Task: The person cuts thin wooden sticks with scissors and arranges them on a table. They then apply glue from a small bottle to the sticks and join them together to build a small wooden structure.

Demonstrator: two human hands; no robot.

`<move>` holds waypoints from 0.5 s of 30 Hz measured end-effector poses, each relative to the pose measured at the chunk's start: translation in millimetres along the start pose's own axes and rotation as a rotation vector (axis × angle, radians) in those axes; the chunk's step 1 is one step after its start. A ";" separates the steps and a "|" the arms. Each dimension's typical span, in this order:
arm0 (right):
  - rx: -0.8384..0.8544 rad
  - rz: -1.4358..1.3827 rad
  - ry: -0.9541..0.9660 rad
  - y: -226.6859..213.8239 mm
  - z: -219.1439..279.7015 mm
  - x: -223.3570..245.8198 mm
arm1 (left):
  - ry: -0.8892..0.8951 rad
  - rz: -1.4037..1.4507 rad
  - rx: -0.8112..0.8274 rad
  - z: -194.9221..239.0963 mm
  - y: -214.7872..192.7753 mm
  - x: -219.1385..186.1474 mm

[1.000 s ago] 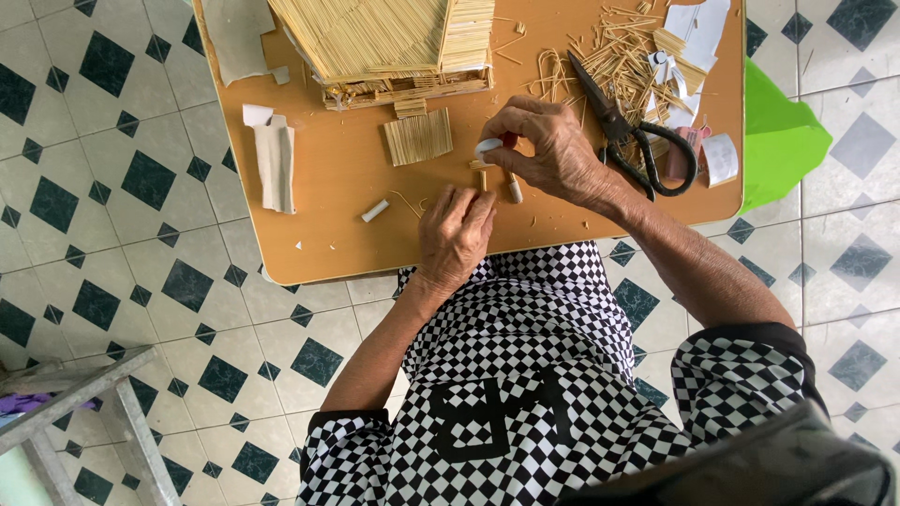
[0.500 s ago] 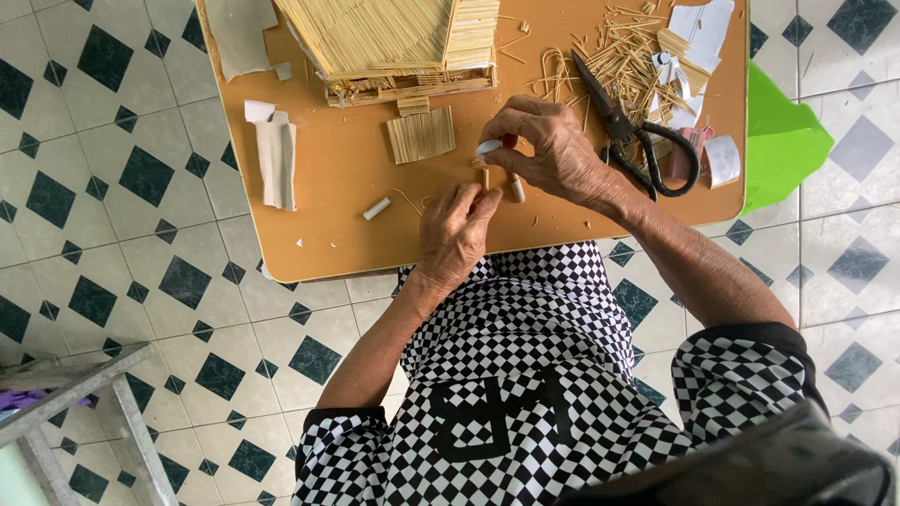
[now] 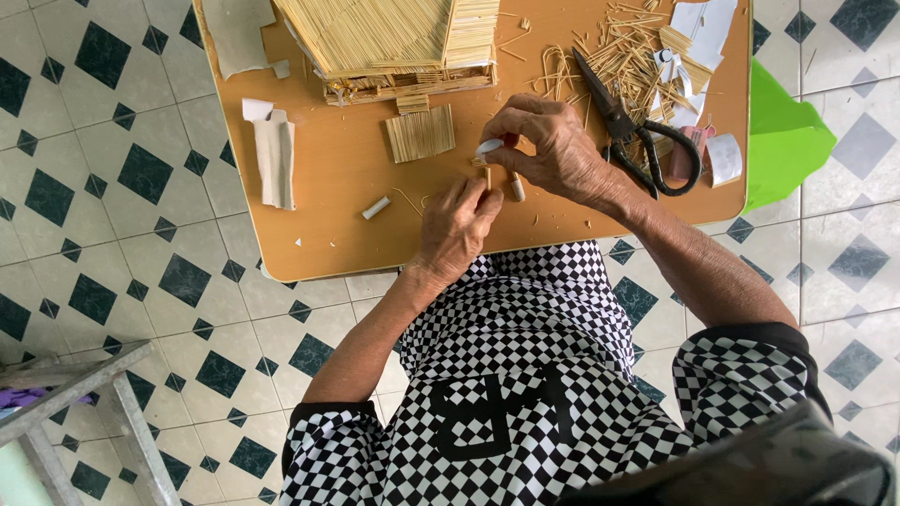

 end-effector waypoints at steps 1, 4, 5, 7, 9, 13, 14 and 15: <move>0.000 0.000 0.001 -0.4 -0.2 0.4 | 0.000 0.001 0.000 -0.2 -1.0 1.8; -0.006 0.005 -0.002 -1.6 0.2 0.6 | 0.088 -0.055 0.024 -0.6 -0.7 -1.0; -0.006 0.002 -0.002 -1.4 0.3 -0.2 | 0.097 -0.063 0.016 0.4 -0.3 -1.0; -0.007 0.002 -0.004 -1.6 -0.4 -0.1 | 0.108 -0.072 0.006 1.9 0.1 0.5; -0.010 0.007 -0.003 -2.0 -0.5 1.2 | 0.150 -0.093 0.022 3.4 1.9 -1.3; -0.013 0.021 -0.006 -1.7 0.3 1.7 | 0.184 -0.097 0.051 -2.6 -4.1 -3.3; -0.013 0.023 -0.001 -1.5 0.4 1.4 | 0.195 -0.095 0.048 -4.7 -7.4 -4.1; -0.012 0.026 0.004 -1.2 0.5 1.3 | 0.206 -0.094 0.046 -6.9 -10.8 -4.9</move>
Point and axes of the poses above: each hand's wrist, its own z-axis away from the middle knuckle, its own y-axis out of the palm, x = y × z, the point moved 8 cm from there along -z, towards the middle knuckle, and after that the axes turned 12 degrees about y, right-handed, at the moved point
